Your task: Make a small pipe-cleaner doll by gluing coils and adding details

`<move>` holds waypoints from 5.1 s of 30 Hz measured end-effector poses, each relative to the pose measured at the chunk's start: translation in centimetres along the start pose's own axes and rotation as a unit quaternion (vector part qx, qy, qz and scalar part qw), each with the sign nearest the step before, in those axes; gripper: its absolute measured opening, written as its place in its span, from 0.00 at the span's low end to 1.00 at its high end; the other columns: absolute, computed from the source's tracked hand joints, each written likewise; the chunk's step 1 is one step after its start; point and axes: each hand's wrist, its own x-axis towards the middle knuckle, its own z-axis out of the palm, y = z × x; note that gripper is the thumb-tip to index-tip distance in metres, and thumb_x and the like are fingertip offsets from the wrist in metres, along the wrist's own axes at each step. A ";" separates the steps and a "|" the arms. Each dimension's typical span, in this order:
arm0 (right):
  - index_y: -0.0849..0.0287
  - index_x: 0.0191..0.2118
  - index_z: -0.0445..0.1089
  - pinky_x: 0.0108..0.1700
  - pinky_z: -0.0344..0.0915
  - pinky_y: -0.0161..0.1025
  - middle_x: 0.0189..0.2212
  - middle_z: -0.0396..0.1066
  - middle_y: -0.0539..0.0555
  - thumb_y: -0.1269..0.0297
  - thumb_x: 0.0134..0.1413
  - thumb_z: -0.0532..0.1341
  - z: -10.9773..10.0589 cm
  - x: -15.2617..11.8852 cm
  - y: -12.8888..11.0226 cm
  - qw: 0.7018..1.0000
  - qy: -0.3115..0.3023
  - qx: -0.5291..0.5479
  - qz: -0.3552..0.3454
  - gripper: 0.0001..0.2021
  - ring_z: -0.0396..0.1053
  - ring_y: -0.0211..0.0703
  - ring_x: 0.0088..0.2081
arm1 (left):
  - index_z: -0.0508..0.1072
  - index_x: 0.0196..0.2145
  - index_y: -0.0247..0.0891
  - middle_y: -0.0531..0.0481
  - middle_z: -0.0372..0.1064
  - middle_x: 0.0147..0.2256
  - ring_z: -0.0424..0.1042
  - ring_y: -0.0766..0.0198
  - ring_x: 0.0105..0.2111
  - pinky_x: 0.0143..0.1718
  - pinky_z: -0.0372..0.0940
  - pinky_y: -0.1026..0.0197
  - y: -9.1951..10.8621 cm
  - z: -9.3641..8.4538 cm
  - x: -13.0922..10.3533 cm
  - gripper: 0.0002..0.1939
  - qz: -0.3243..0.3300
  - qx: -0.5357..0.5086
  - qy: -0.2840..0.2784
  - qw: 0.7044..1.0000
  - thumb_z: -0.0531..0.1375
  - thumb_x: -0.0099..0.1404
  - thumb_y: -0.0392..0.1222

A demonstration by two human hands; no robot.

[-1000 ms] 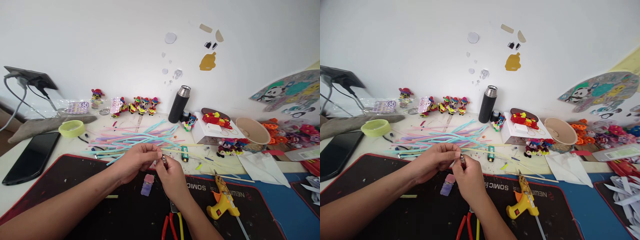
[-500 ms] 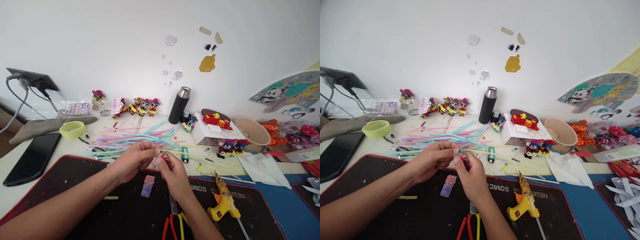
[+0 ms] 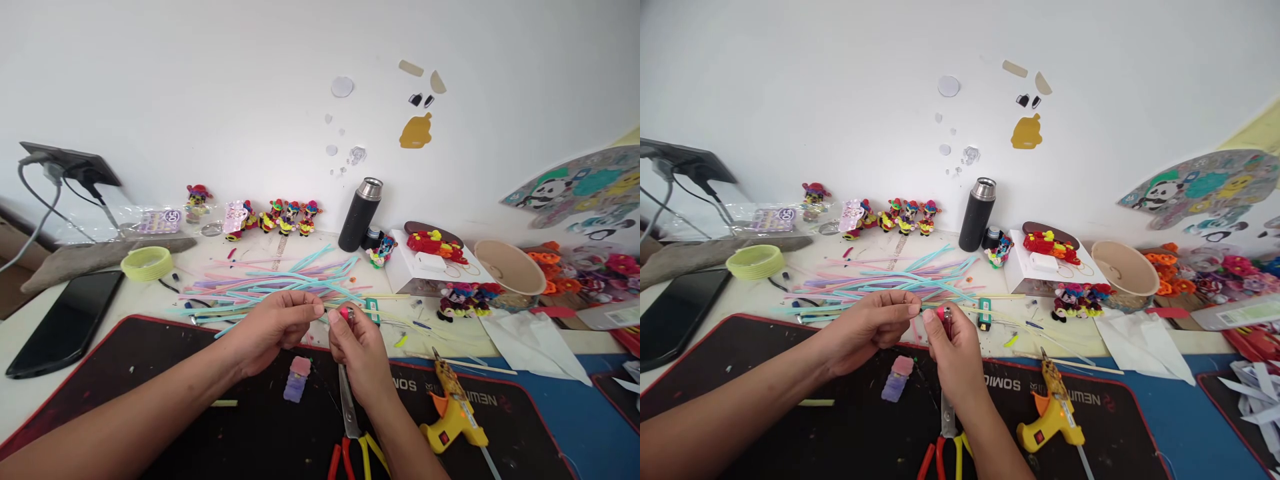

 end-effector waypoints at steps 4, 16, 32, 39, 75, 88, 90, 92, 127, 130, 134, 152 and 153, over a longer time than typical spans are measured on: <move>0.56 0.34 0.65 0.21 0.41 0.33 0.21 0.48 0.39 0.39 0.62 0.68 0.0 0.0 0.2 1.000 -0.002 -0.017 -0.001 0.24 0.43 0.32 0.21 | 0.72 0.30 0.36 0.66 0.47 0.16 0.38 0.75 0.18 0.19 0.34 0.64 -0.2 0.1 -0.1 0.23 -0.010 -0.011 -0.007 1.000 0.77 0.53 0.54; 0.55 0.33 0.65 0.20 0.40 0.32 0.20 0.48 0.39 0.38 0.58 0.70 0.1 0.1 0.1 1.000 0.006 0.011 0.013 0.25 0.42 0.31 0.20 | 0.71 0.29 0.37 0.66 0.47 0.16 0.38 0.75 0.18 0.19 0.34 0.65 -0.3 0.3 0.1 0.24 -0.015 -0.007 -0.003 1.000 0.78 0.51 0.55; 0.55 0.33 0.64 0.20 0.41 0.32 0.20 0.48 0.38 0.37 0.58 0.69 0.2 0.1 0.3 1.000 0.006 0.003 0.022 0.26 0.42 0.31 0.20 | 0.70 0.28 0.38 0.67 0.45 0.16 0.36 0.74 0.18 0.20 0.33 0.63 -0.7 0.4 0.0 0.25 -0.016 -0.005 0.008 1.000 0.78 0.51 0.55; 0.55 0.35 0.66 0.20 0.40 0.32 0.20 0.49 0.38 0.37 0.59 0.69 0.3 0.1 0.3 1.000 0.004 0.007 0.025 0.25 0.43 0.31 0.20 | 0.70 0.29 0.38 0.66 0.45 0.17 0.36 0.74 0.18 0.20 0.33 0.63 -0.9 0.2 0.1 0.24 -0.011 -0.005 0.006 1.000 0.77 0.53 0.55; 0.56 0.42 0.73 0.19 0.41 0.33 0.18 0.48 0.38 0.43 0.60 0.70 -0.1 0.2 0.0 0.999 0.041 -0.026 -0.006 0.20 0.42 0.32 0.19 | 0.73 0.30 0.36 0.64 0.52 0.18 0.40 0.74 0.18 0.20 0.35 0.63 -1.0 0.2 0.4 0.24 0.004 0.040 0.038 0.998 0.77 0.53 0.57; 0.56 0.38 0.70 0.19 0.40 0.32 0.18 0.50 0.38 0.45 0.57 0.73 -0.3 0.3 0.1 0.998 0.041 0.047 0.010 0.20 0.42 0.30 0.18 | 0.76 0.31 0.35 0.64 0.49 0.18 0.39 0.74 0.19 0.21 0.33 0.60 -1.3 0.1 0.4 0.23 -0.002 0.010 0.029 1.000 0.78 0.52 0.56; 0.56 0.38 0.70 0.19 0.40 0.32 0.18 0.51 0.38 0.45 0.56 0.73 -0.3 0.3 0.1 0.998 0.042 0.049 0.010 0.20 0.42 0.30 0.18 | 0.76 0.30 0.36 0.63 0.50 0.18 0.39 0.74 0.19 0.21 0.33 0.61 -1.3 0.1 0.4 0.23 0.000 0.012 0.026 1.000 0.78 0.53 0.55; 0.56 0.38 0.70 0.19 0.41 0.32 0.18 0.50 0.38 0.45 0.57 0.73 -0.3 0.3 0.1 0.998 0.041 0.044 0.009 0.20 0.43 0.30 0.18 | 0.76 0.31 0.36 0.63 0.51 0.18 0.39 0.74 0.19 0.21 0.33 0.61 -1.3 0.1 0.4 0.23 0.001 0.013 0.027 1.000 0.78 0.52 0.55; 0.56 0.39 0.72 0.20 0.43 0.32 0.19 0.50 0.39 0.47 0.60 0.71 0.0 -0.2 -0.8 0.999 0.031 -0.003 -0.016 0.17 0.43 0.32 0.19 | 0.76 0.34 0.33 0.61 0.53 0.18 0.45 0.74 0.14 0.14 0.45 0.70 -1.7 -0.2 1.2 0.19 -0.048 -0.206 0.044 0.976 0.55 0.79 0.48; 0.56 0.39 0.72 0.21 0.44 0.33 0.19 0.51 0.39 0.49 0.62 0.69 0.2 -0.5 -1.0 0.999 0.014 -0.039 -0.018 0.15 0.44 0.33 0.19 | 0.76 0.34 0.31 0.54 0.63 0.22 0.63 0.72 0.18 0.18 0.61 0.70 -1.3 0.2 1.2 0.21 -0.023 -0.267 0.089 0.959 0.52 0.81 0.43; 0.56 0.37 0.72 0.25 0.54 0.33 0.22 0.58 0.43 0.54 0.65 0.65 0.7 -0.8 -1.4 0.991 -0.013 -0.128 -0.041 0.10 0.53 0.35 0.22 | 0.78 0.36 0.29 0.39 0.78 0.34 0.81 0.59 0.35 0.40 0.78 0.61 -0.6 0.8 1.1 0.24 -0.001 -0.312 0.135 0.940 0.50 0.82 0.45; 0.54 0.42 0.77 0.28 0.63 0.35 0.29 0.81 0.48 0.63 0.66 0.62 1.3 -1.6 0.1 0.897 -0.045 -0.418 -0.139 0.06 0.73 0.40 0.23 | 0.82 0.40 0.28 0.30 0.81 0.48 0.79 0.49 0.54 0.63 0.69 0.52 -1.7 1.3 0.6 0.33 -0.020 -0.338 0.055 0.940 0.47 0.81 0.58; 0.54 0.42 0.77 0.27 0.63 0.35 0.28 0.81 0.48 0.63 0.66 0.62 1.3 -1.6 0.1 0.895 -0.042 -0.420 -0.143 0.06 0.73 0.40 0.23 | 0.82 0.40 0.28 0.30 0.81 0.48 0.80 0.49 0.54 0.62 0.69 0.52 -1.7 1.3 0.6 0.34 -0.021 -0.337 0.055 0.940 0.47 0.81 0.58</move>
